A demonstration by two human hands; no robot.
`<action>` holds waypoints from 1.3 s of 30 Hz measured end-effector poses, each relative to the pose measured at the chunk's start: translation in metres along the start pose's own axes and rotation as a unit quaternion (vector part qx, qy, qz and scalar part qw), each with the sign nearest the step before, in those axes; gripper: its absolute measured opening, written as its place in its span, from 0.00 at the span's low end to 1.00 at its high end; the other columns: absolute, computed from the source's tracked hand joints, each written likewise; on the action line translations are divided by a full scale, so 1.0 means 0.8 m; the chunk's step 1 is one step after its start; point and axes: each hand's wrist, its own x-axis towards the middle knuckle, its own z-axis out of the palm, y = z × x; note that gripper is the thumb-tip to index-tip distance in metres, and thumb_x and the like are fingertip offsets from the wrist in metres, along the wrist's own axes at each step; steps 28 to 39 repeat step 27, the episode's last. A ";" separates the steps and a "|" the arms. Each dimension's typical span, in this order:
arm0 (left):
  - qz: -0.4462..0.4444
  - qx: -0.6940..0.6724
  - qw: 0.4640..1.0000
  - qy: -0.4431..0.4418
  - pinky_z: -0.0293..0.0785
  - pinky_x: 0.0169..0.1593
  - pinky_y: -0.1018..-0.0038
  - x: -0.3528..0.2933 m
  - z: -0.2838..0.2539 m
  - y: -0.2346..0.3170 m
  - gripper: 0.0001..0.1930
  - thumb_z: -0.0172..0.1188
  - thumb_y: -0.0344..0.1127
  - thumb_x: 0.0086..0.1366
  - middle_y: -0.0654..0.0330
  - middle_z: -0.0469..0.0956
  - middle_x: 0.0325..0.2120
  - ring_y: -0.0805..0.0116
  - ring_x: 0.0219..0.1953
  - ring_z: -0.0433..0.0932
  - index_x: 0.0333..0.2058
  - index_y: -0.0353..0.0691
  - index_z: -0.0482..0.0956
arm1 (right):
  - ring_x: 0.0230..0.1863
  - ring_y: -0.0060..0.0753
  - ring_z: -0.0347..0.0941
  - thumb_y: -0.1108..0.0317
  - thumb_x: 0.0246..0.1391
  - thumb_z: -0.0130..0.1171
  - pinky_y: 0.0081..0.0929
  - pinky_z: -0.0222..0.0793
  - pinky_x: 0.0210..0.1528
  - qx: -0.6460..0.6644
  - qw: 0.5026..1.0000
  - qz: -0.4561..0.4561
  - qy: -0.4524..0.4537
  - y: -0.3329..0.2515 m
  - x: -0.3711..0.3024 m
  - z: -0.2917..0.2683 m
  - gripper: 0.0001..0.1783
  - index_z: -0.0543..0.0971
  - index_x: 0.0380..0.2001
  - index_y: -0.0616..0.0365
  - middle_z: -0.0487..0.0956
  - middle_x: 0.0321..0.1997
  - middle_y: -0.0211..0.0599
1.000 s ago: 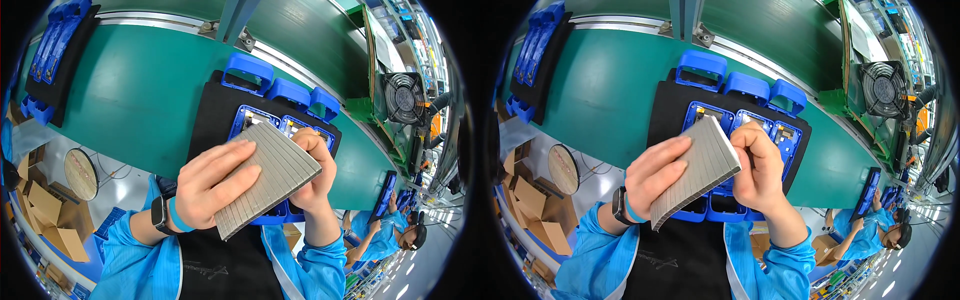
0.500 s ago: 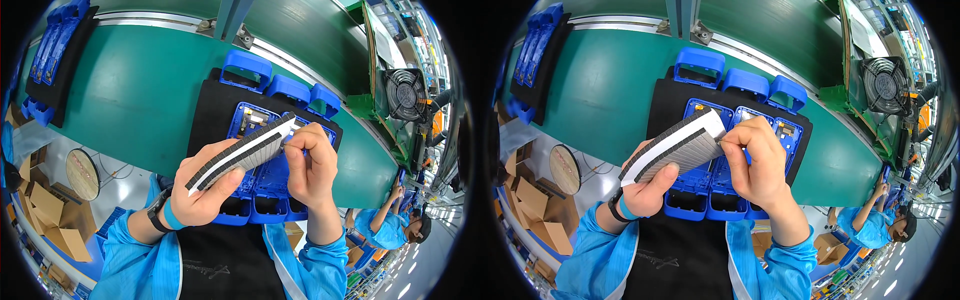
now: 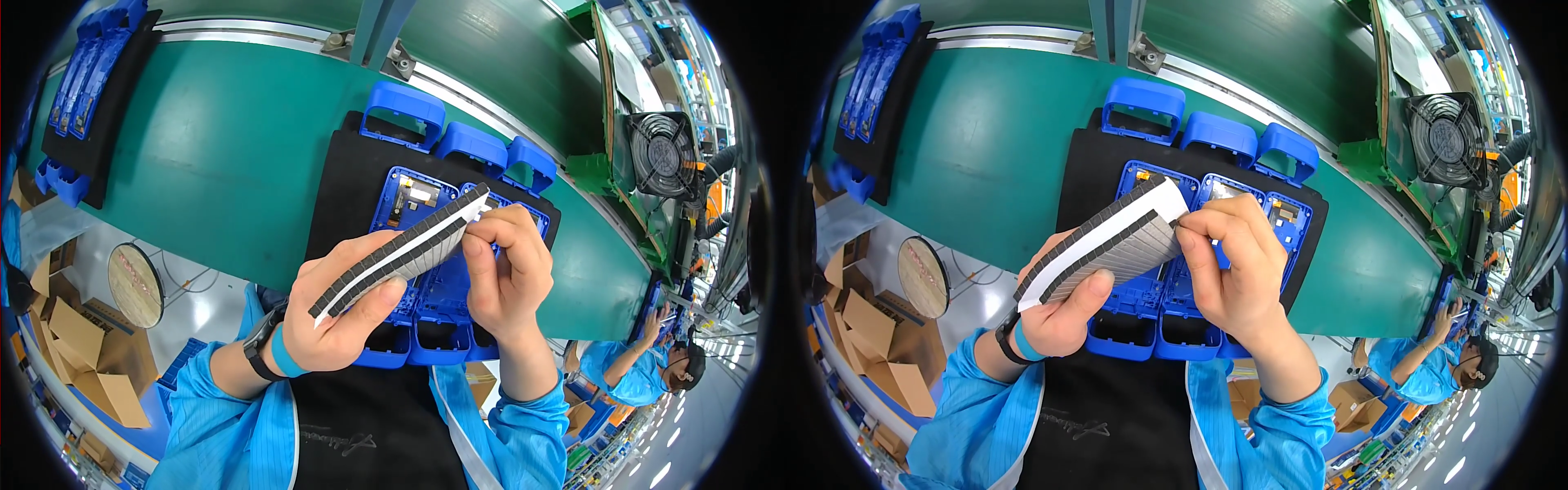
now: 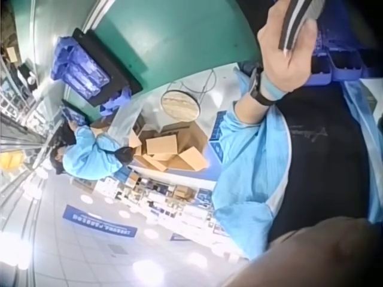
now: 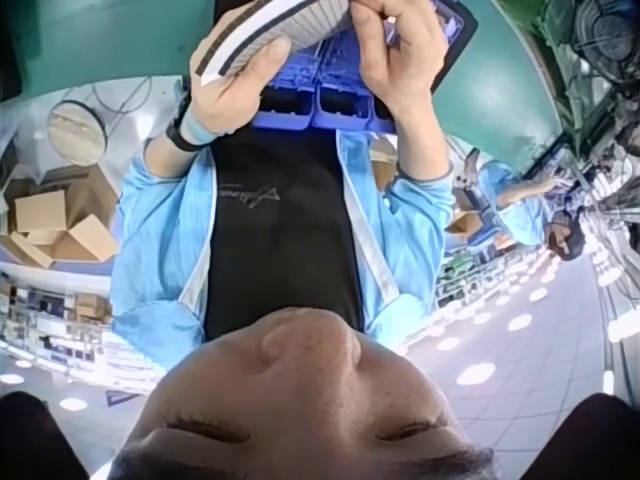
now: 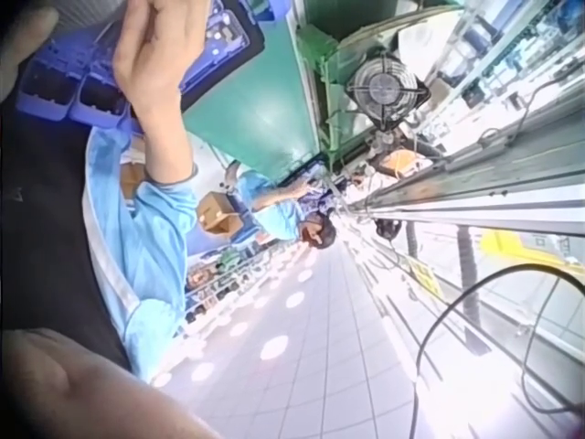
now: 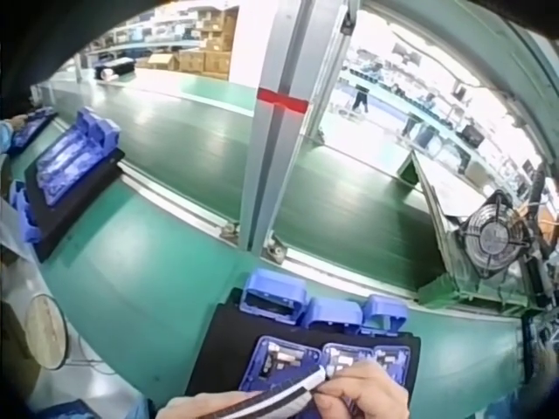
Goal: The person applies small adhesive labels onto electronic devices by hand, taking the labels from a component tray and placing them onto the devices.
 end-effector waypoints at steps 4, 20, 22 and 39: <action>-0.004 -0.032 0.999 -0.003 0.74 0.38 0.79 -0.003 0.004 0.001 0.18 0.58 0.26 0.64 0.53 0.81 0.37 0.74 0.35 0.80 0.51 0.27 0.71 | 0.29 0.35 0.70 0.85 0.46 0.59 0.23 0.67 0.31 0.034 0.998 0.049 0.005 -0.003 -0.006 0.001 0.08 0.73 0.30 0.63 0.73 0.29 0.40; -0.046 -0.035 0.984 0.166 0.68 0.53 0.74 -0.016 -0.046 -0.009 0.17 0.59 0.26 0.64 0.57 0.77 0.45 0.70 0.47 0.74 0.51 0.31 0.73 | 0.32 0.42 0.69 0.83 0.48 0.55 0.31 0.66 0.35 -0.087 0.961 0.083 -0.248 0.039 0.005 -0.058 0.05 0.72 0.28 0.64 0.71 0.30 0.42; -0.061 -0.040 0.984 0.165 0.68 0.53 0.74 -0.020 -0.051 -0.009 0.17 0.59 0.27 0.64 0.58 0.77 0.45 0.70 0.47 0.74 0.51 0.31 0.73 | 0.33 0.44 0.69 0.82 0.48 0.55 0.32 0.67 0.37 -0.103 0.958 0.069 -0.259 0.047 0.005 -0.056 0.05 0.72 0.28 0.63 0.72 0.31 0.42; -0.073 -0.047 0.982 0.166 0.68 0.53 0.75 -0.027 -0.053 -0.011 0.18 0.60 0.28 0.64 0.58 0.77 0.45 0.71 0.46 0.74 0.51 0.32 0.73 | 0.35 0.46 0.70 0.80 0.48 0.57 0.36 0.68 0.38 -0.162 0.946 0.037 -0.277 0.054 0.014 -0.054 0.05 0.72 0.29 0.63 0.72 0.32 0.43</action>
